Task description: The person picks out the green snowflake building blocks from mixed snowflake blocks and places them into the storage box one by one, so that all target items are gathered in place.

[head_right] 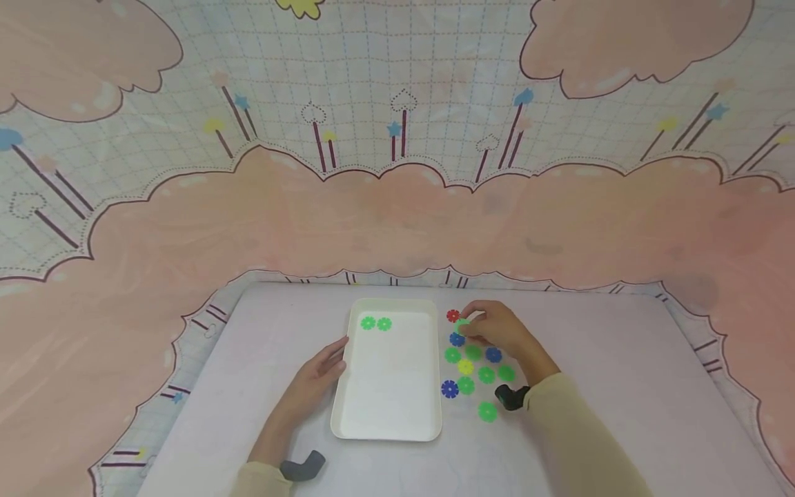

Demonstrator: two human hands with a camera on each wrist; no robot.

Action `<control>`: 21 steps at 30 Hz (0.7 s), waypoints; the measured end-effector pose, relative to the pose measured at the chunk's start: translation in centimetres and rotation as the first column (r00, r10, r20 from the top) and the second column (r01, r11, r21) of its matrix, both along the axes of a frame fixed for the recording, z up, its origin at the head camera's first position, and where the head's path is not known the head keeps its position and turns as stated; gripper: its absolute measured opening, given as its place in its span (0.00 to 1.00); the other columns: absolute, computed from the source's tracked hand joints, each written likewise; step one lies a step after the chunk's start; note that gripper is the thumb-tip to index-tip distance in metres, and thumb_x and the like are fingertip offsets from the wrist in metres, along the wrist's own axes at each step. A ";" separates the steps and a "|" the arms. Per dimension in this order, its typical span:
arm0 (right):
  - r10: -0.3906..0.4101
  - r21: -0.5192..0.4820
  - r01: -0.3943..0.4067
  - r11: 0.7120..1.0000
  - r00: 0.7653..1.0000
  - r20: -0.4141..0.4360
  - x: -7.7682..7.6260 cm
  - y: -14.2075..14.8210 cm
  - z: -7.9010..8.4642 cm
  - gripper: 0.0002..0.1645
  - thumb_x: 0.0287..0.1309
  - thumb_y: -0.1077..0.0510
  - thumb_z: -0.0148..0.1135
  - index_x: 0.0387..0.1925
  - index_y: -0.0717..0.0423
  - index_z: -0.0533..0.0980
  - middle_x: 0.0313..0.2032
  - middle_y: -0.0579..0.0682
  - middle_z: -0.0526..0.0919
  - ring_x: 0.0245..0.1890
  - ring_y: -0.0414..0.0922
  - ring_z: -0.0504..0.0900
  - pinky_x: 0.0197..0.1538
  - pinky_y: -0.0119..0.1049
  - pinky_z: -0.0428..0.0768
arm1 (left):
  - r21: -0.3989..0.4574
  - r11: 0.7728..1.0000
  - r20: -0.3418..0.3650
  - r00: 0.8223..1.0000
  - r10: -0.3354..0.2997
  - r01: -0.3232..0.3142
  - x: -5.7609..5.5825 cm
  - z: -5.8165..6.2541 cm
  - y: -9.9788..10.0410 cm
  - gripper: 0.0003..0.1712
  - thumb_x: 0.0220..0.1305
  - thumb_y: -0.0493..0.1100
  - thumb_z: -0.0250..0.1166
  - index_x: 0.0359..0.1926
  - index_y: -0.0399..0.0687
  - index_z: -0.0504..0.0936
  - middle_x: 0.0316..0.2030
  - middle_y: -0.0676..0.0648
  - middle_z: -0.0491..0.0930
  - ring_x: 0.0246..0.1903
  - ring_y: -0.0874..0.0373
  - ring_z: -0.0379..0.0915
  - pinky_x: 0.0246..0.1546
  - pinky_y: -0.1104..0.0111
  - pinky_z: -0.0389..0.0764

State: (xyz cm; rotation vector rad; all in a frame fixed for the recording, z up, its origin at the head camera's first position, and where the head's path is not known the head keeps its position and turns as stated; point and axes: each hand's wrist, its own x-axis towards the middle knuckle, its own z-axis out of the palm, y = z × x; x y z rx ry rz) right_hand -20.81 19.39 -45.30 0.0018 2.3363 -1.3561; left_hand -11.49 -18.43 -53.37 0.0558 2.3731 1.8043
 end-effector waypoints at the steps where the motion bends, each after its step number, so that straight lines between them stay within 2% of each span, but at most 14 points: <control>1: -0.013 -0.016 0.013 1.000 1.000 0.011 0.0 -0.3 0.1 0.20 0.62 0.56 0.71 0.54 0.58 0.78 0.36 0.56 0.84 0.32 0.49 0.84 0.40 0.40 0.89 | -0.005 1.000 -0.008 1.000 -0.003 0.003 0.0 0.0 0.0 0.30 0.75 0.46 0.62 0.74 0.62 0.68 0.75 0.49 0.67 0.73 0.48 0.66 0.71 0.54 0.72; 5: -0.013 -0.091 0.016 0.996 0.999 0.035 -0.1 -1.3 0.4 0.21 0.65 0.58 0.68 0.57 0.60 0.79 0.39 0.56 0.83 0.34 0.46 0.87 0.47 0.44 0.90 | -0.008 1.000 0.000 1.000 0.001 -0.001 0.0 -0.1 0.0 0.30 0.75 0.46 0.62 0.74 0.63 0.69 0.75 0.50 0.66 0.73 0.48 0.66 0.71 0.54 0.72; 9: 0.036 -0.121 -0.036 0.992 0.999 -0.001 -0.2 -2.1 0.6 0.20 0.68 0.60 0.65 0.59 0.63 0.79 0.40 0.55 0.81 0.35 0.44 0.88 0.48 0.42 0.90 | 0.002 1.000 -0.001 1.000 0.001 -0.001 -0.1 -0.2 0.0 0.30 0.75 0.45 0.62 0.74 0.63 0.69 0.75 0.50 0.66 0.73 0.48 0.65 0.71 0.54 0.72; 13: 0.080 -0.125 -0.084 0.989 0.996 -0.039 -0.4 -3.1 0.6 0.20 0.68 0.62 0.64 0.59 0.64 0.79 0.38 0.54 0.78 0.37 0.45 0.88 0.51 0.45 0.90 | 0.013 1.000 -0.005 1.000 0.000 0.000 -0.1 -0.2 0.1 0.30 0.75 0.45 0.62 0.74 0.62 0.69 0.75 0.50 0.67 0.73 0.48 0.65 0.71 0.53 0.72; 17: 0.084 -0.149 -0.085 0.985 0.996 -0.014 -0.5 -4.3 0.7 0.21 0.66 0.63 0.66 0.60 0.63 0.79 0.36 0.53 0.75 0.38 0.47 0.89 0.52 0.47 0.89 | 0.025 1.000 -0.019 1.000 -0.006 0.007 -0.1 -0.2 0.1 0.30 0.75 0.44 0.62 0.75 0.59 0.68 0.75 0.48 0.66 0.74 0.46 0.64 0.71 0.52 0.72; 21: 0.085 -0.156 -0.082 0.984 0.996 0.016 -0.6 -5.5 0.6 0.23 0.65 0.64 0.66 0.61 0.63 0.78 0.36 0.54 0.76 0.36 0.48 0.89 0.49 0.44 0.90 | 0.022 1.000 -0.020 1.000 -0.004 0.005 -0.1 -0.3 0.0 0.30 0.75 0.45 0.62 0.75 0.59 0.68 0.75 0.48 0.66 0.74 0.46 0.64 0.71 0.53 0.72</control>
